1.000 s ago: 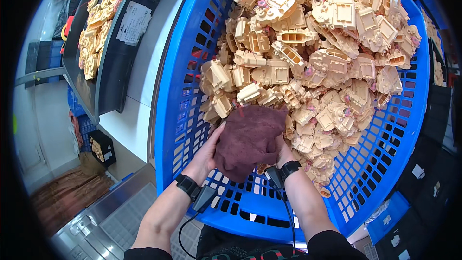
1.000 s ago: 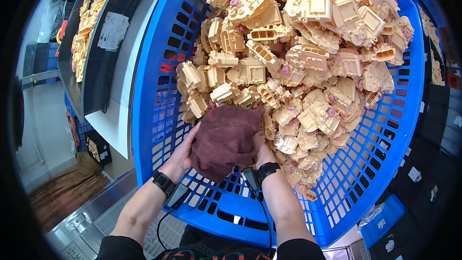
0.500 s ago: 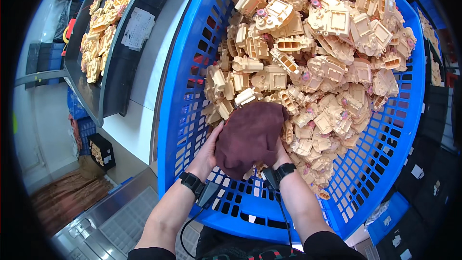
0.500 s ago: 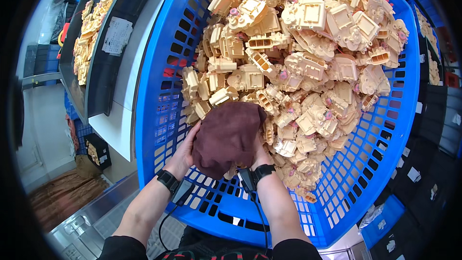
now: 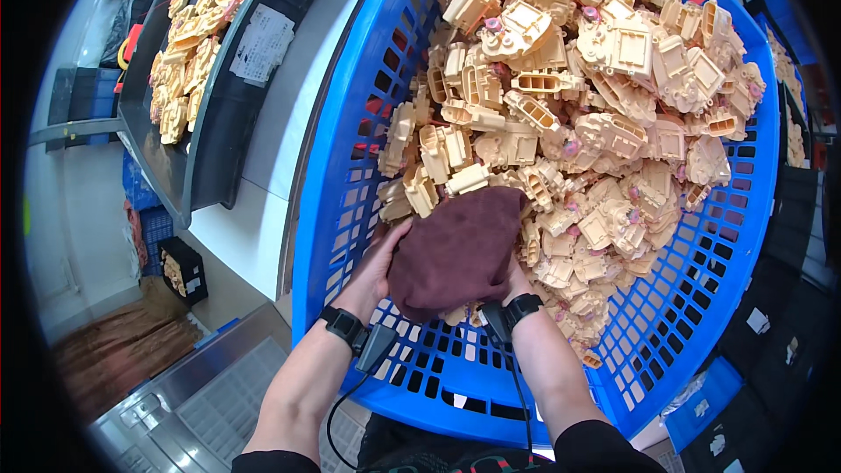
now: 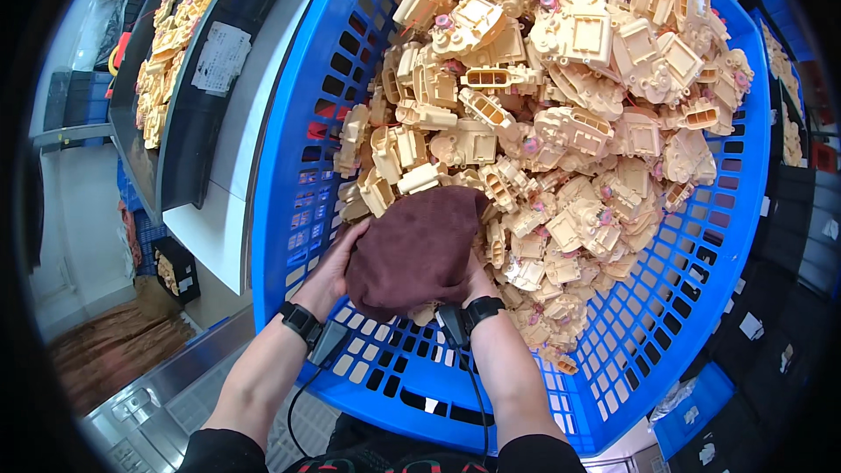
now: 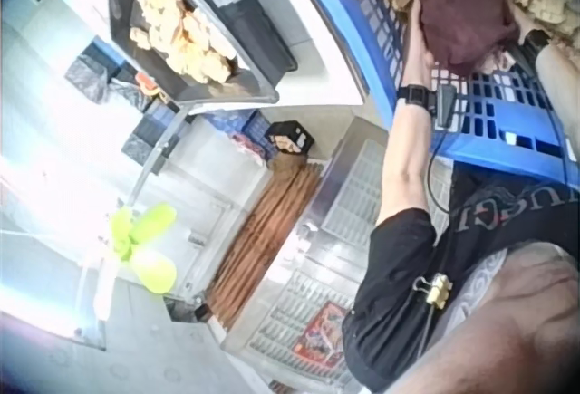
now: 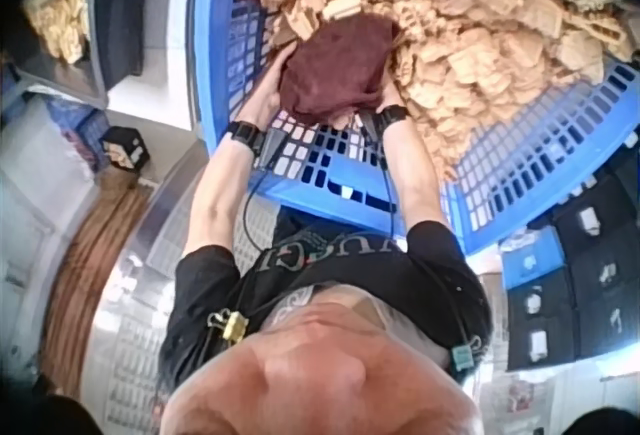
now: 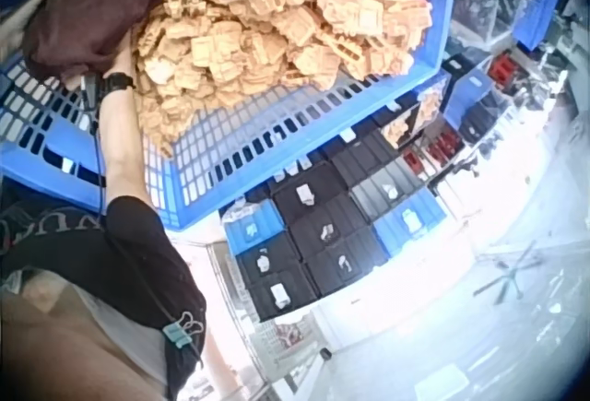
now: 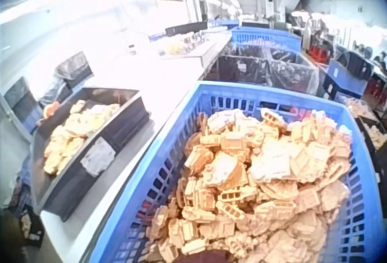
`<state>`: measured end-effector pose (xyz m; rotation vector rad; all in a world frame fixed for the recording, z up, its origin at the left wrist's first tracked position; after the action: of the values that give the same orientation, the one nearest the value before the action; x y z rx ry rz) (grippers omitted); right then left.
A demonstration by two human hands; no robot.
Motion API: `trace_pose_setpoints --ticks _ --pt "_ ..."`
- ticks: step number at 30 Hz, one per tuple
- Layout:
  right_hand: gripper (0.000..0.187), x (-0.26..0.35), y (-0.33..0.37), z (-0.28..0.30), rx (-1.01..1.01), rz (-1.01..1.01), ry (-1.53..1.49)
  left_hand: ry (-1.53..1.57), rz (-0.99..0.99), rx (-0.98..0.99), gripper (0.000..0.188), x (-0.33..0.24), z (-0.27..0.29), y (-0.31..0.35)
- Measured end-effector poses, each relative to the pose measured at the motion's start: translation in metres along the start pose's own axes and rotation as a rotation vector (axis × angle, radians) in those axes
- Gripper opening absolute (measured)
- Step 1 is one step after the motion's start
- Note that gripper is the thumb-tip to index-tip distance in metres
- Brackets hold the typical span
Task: Checking the functionality of plastic components using a testing rig at a workstation.
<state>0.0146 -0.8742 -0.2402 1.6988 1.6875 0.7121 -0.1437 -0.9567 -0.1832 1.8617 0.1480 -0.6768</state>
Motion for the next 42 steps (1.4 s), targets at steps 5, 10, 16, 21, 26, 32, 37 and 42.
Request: trace_pose_setpoints --ticks 5,10,16,21,26,32,37,42 --pt "0.049 -0.002 0.018 -0.002 0.006 0.025 0.031 0.031 -0.092 0.068 0.062 -0.021 -0.019 0.019" --pt "0.048 0.019 0.039 -0.022 0.055 0.118 0.096 -0.036 -0.108 0.049 0.068 -0.046 -0.040 0.041" --pt "0.048 0.070 0.068 -0.081 0.174 0.301 0.221 -0.022 -0.276 0.141 0.065 -0.093 -0.087 0.039" --pt "0.048 0.094 0.085 -0.132 0.253 0.464 0.376 -0.032 -0.399 0.333 0.059 -0.144 -0.142 0.028" --pt "0.047 0.116 0.099 -0.170 0.254 0.741 0.671 -0.046 -0.345 0.420 0.051 -0.182 -0.190 0.005" --pt "0.044 0.153 0.114 -0.209 0.450 0.569 0.145 -0.033 -0.275 0.404 0.051 -0.217 -0.227 0.001" --pt "0.037 0.207 0.140 -0.244 0.463 0.812 0.352 -0.169 -0.380 0.431 0.047 -0.259 -0.286 0.006" --pt "0.040 0.267 0.154 -0.254 0.294 0.913 0.415 -0.328 -0.403 0.571 0.030 -0.282 -0.325 0.002"
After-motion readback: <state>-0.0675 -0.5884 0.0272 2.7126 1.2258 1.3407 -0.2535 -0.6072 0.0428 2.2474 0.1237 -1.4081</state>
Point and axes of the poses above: each hand's wrist, its own y-axis away from the middle knuckle, its own z-axis out of the back of the hand, x = y × z, the point moved 7 cm from there along -y, towards the middle knuckle, and after that the axes turned 9 degrees about -z, right-handed, at the moved point
